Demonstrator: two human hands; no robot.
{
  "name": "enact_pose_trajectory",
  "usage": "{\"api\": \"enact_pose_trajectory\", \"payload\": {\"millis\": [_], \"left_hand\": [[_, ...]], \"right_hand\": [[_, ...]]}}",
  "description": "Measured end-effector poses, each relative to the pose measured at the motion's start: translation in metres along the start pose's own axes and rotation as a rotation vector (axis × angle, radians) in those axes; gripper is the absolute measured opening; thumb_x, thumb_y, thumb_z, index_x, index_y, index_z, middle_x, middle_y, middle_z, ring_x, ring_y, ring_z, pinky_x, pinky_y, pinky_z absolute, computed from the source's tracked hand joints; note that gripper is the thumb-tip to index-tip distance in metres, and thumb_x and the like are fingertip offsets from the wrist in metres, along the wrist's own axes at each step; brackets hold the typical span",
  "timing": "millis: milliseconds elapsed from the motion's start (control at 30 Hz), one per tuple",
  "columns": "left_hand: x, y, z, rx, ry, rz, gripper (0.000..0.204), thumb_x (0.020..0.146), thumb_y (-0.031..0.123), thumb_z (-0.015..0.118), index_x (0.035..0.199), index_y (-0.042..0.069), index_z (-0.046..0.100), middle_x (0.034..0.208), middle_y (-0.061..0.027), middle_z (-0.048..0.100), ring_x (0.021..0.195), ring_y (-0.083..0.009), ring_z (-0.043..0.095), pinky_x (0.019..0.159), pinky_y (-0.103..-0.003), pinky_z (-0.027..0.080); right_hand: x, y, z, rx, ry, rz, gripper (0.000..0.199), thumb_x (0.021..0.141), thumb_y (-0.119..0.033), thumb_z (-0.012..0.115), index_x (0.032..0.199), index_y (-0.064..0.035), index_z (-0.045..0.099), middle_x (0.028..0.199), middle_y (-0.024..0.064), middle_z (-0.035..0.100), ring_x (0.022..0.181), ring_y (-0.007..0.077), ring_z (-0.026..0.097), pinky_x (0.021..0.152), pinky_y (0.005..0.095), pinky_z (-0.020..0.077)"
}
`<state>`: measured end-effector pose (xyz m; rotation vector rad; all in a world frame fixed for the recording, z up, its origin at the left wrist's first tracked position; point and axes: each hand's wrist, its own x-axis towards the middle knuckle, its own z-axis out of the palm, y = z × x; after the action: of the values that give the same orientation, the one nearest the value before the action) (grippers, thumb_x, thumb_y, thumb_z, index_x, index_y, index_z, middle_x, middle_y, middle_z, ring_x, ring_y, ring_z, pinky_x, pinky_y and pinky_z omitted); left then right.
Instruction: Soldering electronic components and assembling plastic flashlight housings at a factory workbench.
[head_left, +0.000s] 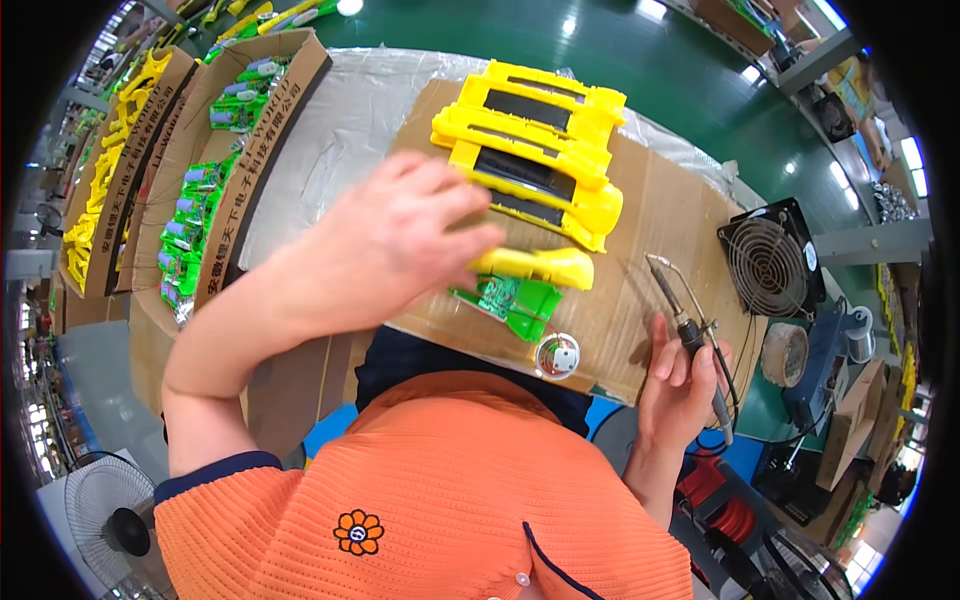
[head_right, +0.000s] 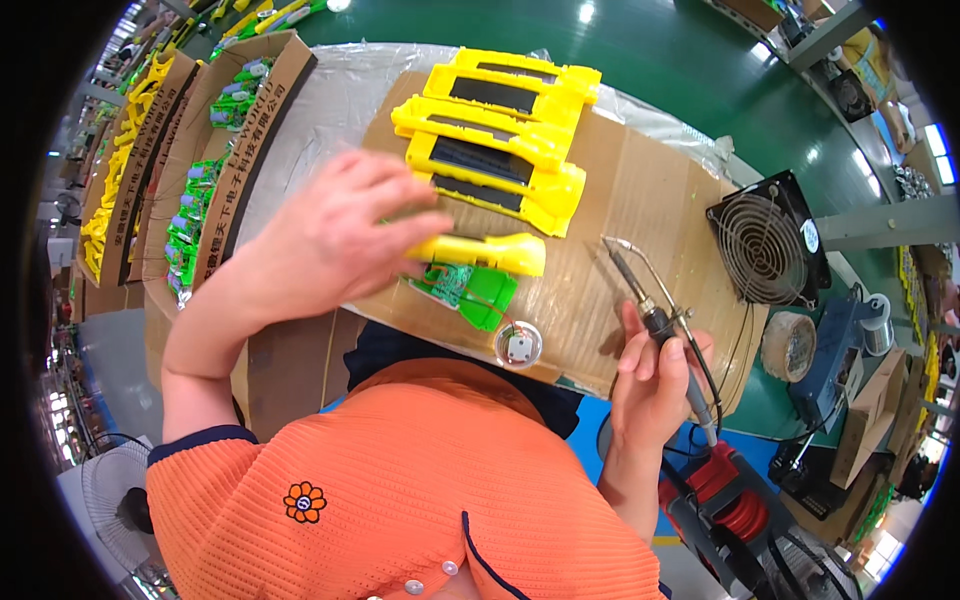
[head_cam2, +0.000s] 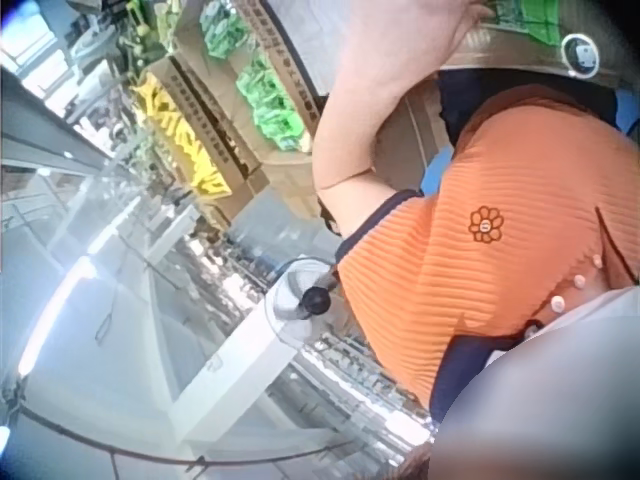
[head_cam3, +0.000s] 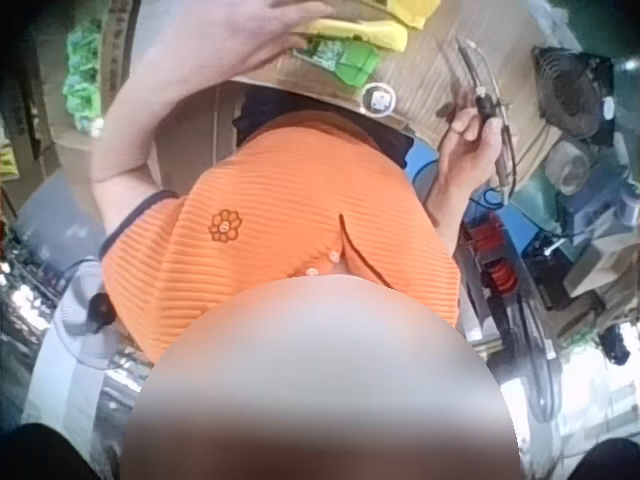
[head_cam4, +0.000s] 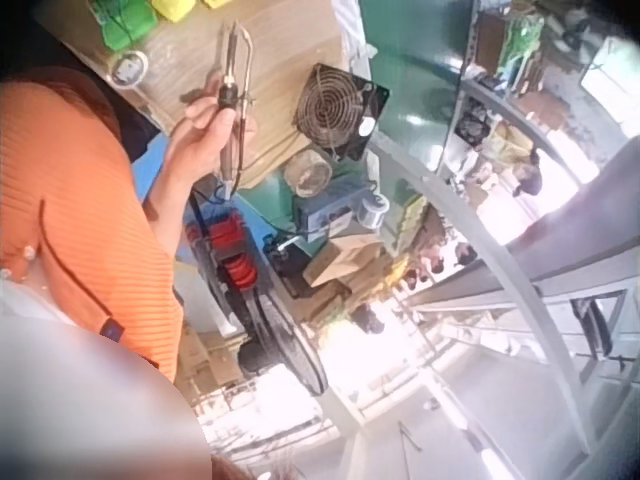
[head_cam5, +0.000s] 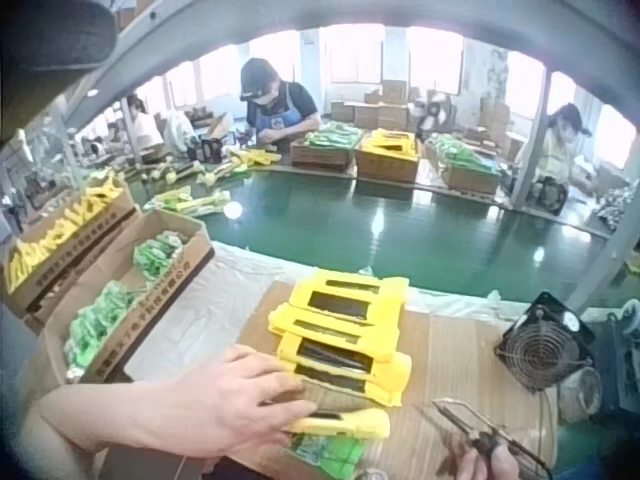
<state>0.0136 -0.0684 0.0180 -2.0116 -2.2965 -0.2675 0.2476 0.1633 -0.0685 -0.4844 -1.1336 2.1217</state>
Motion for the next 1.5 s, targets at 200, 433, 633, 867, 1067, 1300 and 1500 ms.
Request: {"api": "enact_pose_trajectory", "payload": {"millis": [200,433,633,867,1067,1300,1500], "left_hand": [[-0.038,-0.005,0.021,-0.253,0.018,-0.026,0.053,0.081,0.014,0.071,0.132,0.011,0.058,0.111,-0.0118,0.058,0.105,-0.0311,0.058,0.091,-0.041,0.048],[0.048,-0.140,-0.002,-0.069,0.301,-0.218,0.056,0.085,0.011,0.069,0.138,0.009,0.049,0.115,-0.0169,0.063,0.107,-0.0360,0.058,0.094,-0.043,0.048],[0.110,-0.246,0.057,0.190,-0.083,-0.453,0.059,0.088,0.028,0.069,0.142,0.024,0.045,0.120,-0.0104,0.059,0.114,-0.0328,0.059,0.091,-0.049,0.049],[0.082,-0.142,0.005,-0.276,0.303,-0.087,0.030,0.084,0.031,0.074,0.102,0.006,0.074,0.107,-0.0137,0.067,0.109,-0.0308,0.060,0.094,-0.039,0.048],[0.042,-0.076,0.027,-0.213,0.237,0.002,0.014,0.083,0.016,0.070,0.094,0.009,0.069,0.097,-0.0056,0.064,0.096,-0.0257,0.061,0.085,-0.041,0.048],[-0.011,-0.001,0.019,-0.218,-0.012,0.035,0.008,0.077,0.016,0.067,0.082,0.010,0.070,0.087,-0.0065,0.066,0.089,-0.0258,0.066,0.076,-0.039,0.051],[-0.024,-0.048,-0.017,-0.206,0.185,-0.322,0.017,0.088,0.021,0.063,0.097,0.008,0.070,0.091,-0.0099,0.066,0.090,-0.0292,0.064,0.080,-0.042,0.052]], "right_hand": [[0.002,-0.003,-0.003,0.071,-0.013,0.031,0.012,0.097,-0.015,0.056,0.097,-0.0125,0.045,0.061,-0.0020,0.041,0.060,0.0136,0.051,0.108,0.0509,0.0395],[0.001,-0.003,0.001,0.099,0.039,0.007,0.015,0.096,-0.015,0.058,0.096,-0.0136,0.043,0.060,-0.0005,0.043,0.059,0.0134,0.051,0.101,0.0471,0.0445],[-0.003,-0.001,0.004,0.038,0.063,-0.012,0.017,0.095,-0.017,0.060,0.095,-0.0129,0.044,0.061,-0.0010,0.043,0.057,0.0135,0.051,0.098,0.0467,0.0459],[-0.001,-0.004,0.002,0.114,0.050,-0.016,0.013,0.097,-0.017,0.058,0.095,-0.0140,0.045,0.061,-0.0021,0.040,0.059,0.0123,0.049,0.096,0.0433,0.0467],[0.006,0.002,-0.001,0.161,-0.016,0.042,0.011,0.104,-0.015,0.047,0.093,-0.0142,0.050,0.062,-0.0030,0.037,0.060,0.0105,0.043,0.098,0.0388,0.0466],[0.002,-0.001,-0.007,0.148,0.003,0.020,0.026,0.105,-0.019,0.047,0.081,-0.0093,0.047,0.062,-0.0021,0.032,0.062,0.0095,0.039,0.101,0.0372,0.0457],[0.002,0.002,-0.004,0.133,0.014,0.018,0.009,0.104,-0.018,0.048,0.098,-0.0114,0.050,0.061,-0.0031,0.030,0.061,0.0083,0.040,0.100,0.0369,0.0448]]}}
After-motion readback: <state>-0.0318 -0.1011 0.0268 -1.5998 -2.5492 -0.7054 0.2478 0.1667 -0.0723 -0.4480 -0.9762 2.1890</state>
